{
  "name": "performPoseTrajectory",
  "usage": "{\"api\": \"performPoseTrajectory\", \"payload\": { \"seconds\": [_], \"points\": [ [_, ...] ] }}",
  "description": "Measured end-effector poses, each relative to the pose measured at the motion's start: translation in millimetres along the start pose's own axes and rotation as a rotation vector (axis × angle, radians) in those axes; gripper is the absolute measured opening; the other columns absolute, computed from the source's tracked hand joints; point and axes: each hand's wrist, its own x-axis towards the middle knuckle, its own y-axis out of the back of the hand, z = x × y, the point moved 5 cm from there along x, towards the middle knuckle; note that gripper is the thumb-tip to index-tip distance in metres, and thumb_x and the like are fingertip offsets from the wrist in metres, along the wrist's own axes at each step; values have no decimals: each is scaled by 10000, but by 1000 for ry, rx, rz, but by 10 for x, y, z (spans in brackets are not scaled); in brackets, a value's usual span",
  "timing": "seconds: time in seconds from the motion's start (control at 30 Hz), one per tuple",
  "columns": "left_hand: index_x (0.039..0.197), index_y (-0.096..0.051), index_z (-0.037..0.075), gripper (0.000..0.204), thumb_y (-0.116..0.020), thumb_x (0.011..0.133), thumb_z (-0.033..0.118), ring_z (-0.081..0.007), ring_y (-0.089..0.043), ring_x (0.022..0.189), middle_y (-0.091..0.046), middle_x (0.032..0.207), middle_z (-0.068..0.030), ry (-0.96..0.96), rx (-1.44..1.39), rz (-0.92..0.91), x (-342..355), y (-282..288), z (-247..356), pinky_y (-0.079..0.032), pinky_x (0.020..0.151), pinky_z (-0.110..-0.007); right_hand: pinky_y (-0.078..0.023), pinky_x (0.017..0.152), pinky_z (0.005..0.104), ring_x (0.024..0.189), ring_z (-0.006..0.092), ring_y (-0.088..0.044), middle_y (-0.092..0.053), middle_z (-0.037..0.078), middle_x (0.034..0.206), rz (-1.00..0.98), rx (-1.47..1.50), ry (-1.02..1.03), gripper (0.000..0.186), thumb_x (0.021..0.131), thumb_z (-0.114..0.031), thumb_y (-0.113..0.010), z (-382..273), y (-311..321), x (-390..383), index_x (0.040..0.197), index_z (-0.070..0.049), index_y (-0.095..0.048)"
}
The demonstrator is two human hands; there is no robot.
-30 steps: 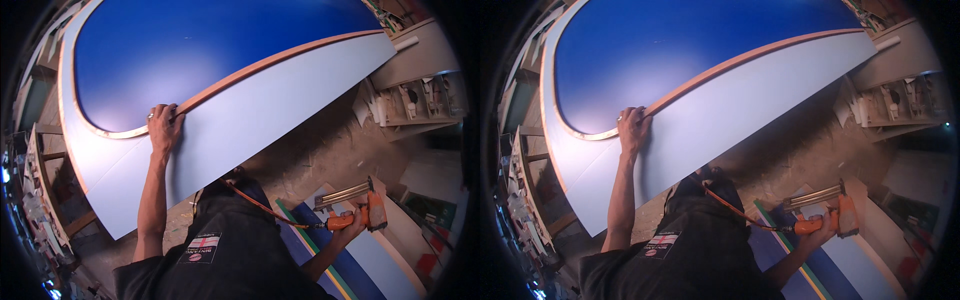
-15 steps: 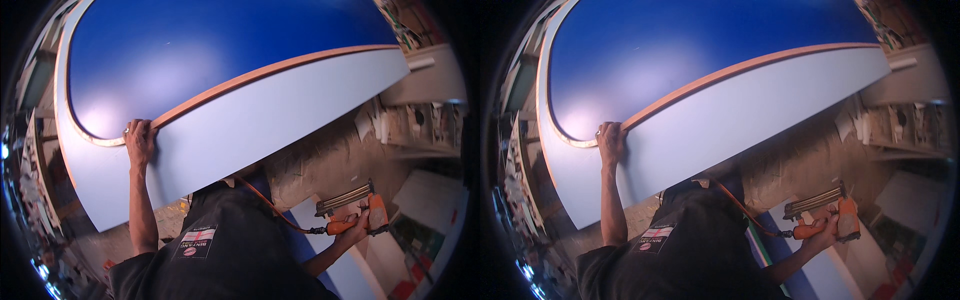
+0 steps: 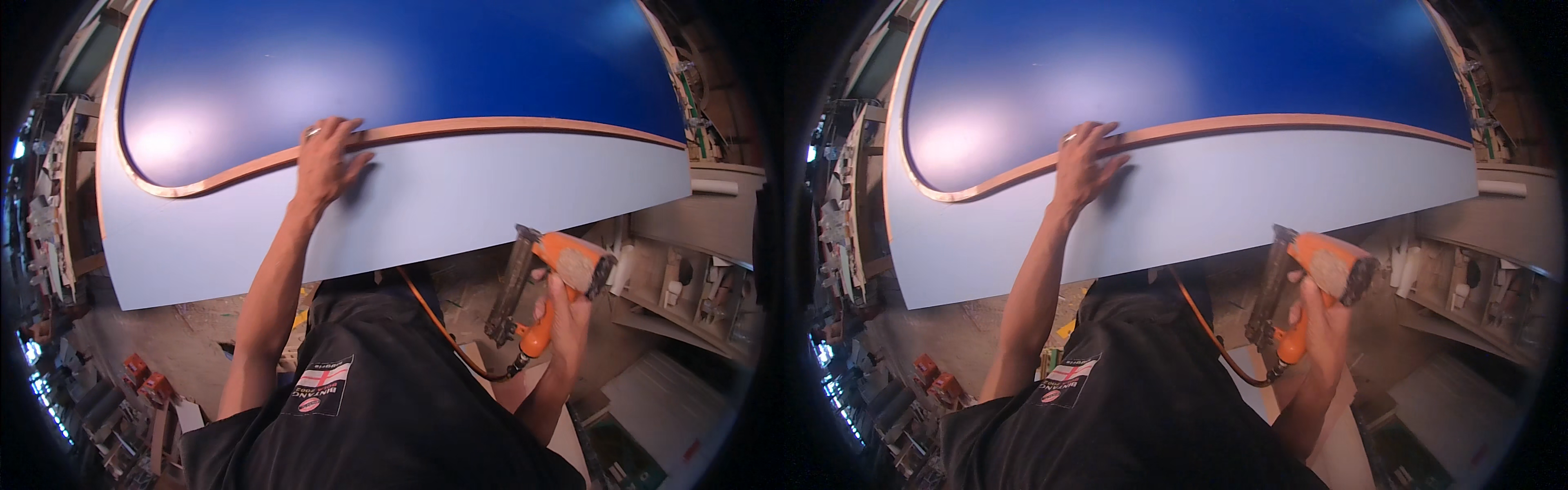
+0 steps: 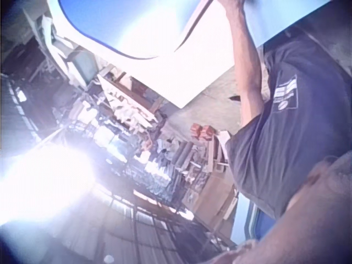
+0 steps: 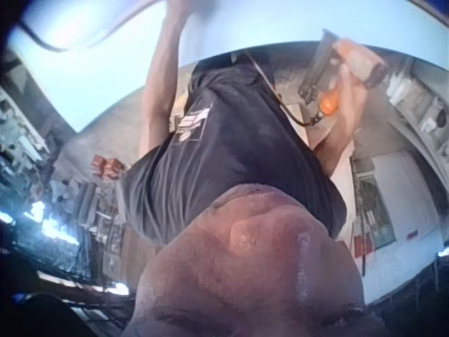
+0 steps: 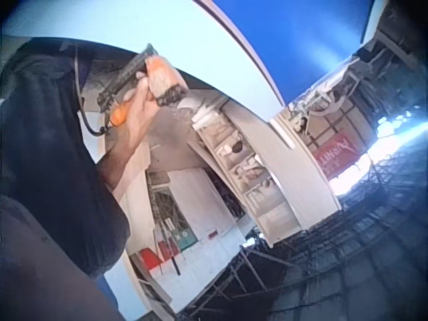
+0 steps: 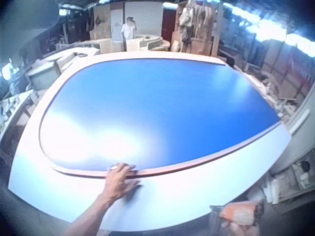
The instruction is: The person uses a pneumatic nail gun to attach a thin wooden trim strip along the curved edge of a large blue and white board. They hold the trim in place with one hand and fire the nail gun with the other, moving along the perimeter.
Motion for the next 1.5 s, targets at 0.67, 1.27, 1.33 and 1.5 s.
{"api": "performPoseTrajectory", "payload": {
  "seconds": [0.67,1.27,1.33,1.5],
  "points": [
    [975,-803,70,191,-779,817,174,-302,-646,1079,-702,1028,-103,-24,-325,-274,1059,-693,51,-510,936,-450,-476,495,266,547,84,-545,-727,98,1016,-72,-348,-88,397,1051,-315,-702,-1130,-2074,1196,1249,26,-658],
    [922,-784,49,177,-834,800,166,-275,-621,992,-666,987,-61,59,-394,-311,473,-881,-44,-475,872,-426,-467,516,258,564,81,-544,-732,106,1034,-177,-465,-169,374,1052,-300,-673,-430,-1992,1401,1227,31,-686],
    [907,-778,53,166,-836,797,162,-273,-620,985,-662,976,-55,70,-385,-313,429,-803,66,-473,866,-423,-468,515,257,565,80,-545,-731,108,1039,-179,-476,-181,378,1055,-301,-670,-486,-1917,1296,1234,33,-684],
    [892,-771,53,165,-843,785,156,-269,-615,969,-647,950,-53,60,-378,-281,394,-688,181,-470,851,-419,-470,509,255,565,83,-547,-729,110,1046,-188,-449,-171,403,1053,-315,-688,-530,-1844,1174,1254,34,-670]
  ]
}}
